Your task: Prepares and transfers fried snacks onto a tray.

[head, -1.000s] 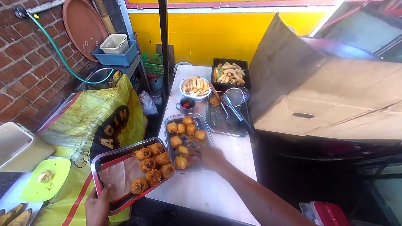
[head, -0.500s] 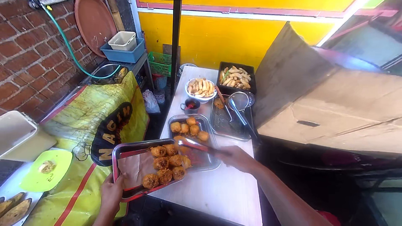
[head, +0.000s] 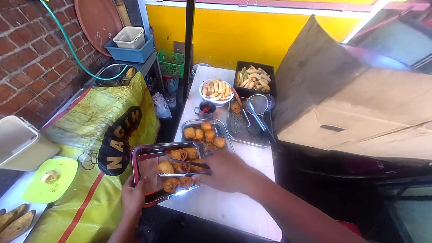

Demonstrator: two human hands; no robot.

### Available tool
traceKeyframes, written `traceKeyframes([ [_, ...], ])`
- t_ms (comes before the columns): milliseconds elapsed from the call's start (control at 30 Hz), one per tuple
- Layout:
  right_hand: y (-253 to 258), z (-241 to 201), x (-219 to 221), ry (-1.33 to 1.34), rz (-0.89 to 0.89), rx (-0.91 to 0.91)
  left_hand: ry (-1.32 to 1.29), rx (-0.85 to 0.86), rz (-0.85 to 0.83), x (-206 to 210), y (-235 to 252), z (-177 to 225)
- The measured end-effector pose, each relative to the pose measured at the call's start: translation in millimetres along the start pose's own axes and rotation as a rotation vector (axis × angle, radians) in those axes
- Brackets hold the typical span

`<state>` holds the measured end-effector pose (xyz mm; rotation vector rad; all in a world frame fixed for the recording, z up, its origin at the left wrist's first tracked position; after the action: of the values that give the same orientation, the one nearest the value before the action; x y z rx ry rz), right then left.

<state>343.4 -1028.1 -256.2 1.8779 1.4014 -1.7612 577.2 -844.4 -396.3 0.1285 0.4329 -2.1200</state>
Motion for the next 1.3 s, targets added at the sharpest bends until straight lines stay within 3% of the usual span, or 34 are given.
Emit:
traceKeyframes([
  [100,-4.3,-43.9,-0.9,-0.100,-0.059,0.044,-0.020,0.028,0.026,8.0,-3.7,1.9],
  [200,5.0,-58.4,8.5,-0.150,-0.081,0.029,-0.064,0.026,0.046,12.0,-5.8,-2.2],
  [367,38.1,-3.7,2.6,-0.114,-0.010,-0.190,-0.099,0.007,0.034,-2.9,-2.9,-15.2],
  [500,66.3,45.5,12.1,0.112,-0.058,-0.349,-0.118,-0.033,-0.027,-18.0,6.3,-25.1],
  [700,67.5,66.4,22.8,0.281,-0.073,-0.327,-0.073,0.014,-0.078,-30.3,7.5,-18.4],
  [833,42.2,111.8,5.2,0.473,0.103,-0.230,0.013,0.031,-0.023,-48.6,-3.7,-13.6],
  [933,33.5,157.4,28.7,0.475,0.168,-0.014,0.034,0.026,0.059,-70.0,-12.9,-20.1],
  [1100,40.7,166.6,110.2,0.301,-0.077,0.349,0.076,0.036,0.119,-89.4,-20.9,-19.5],
  [1300,40.3,162.3,149.6,0.690,-0.180,0.501,0.076,0.034,0.154,-82.0,-28.9,-7.0],
])
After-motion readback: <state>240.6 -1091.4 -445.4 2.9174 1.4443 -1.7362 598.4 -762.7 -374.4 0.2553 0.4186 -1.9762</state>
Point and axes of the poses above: each hand's wrist, its own y-axis towards the middle knuckle, its own x-axis out of the palm, z = x × y, the point moved 5 cm from there along y, towards the middle knuckle
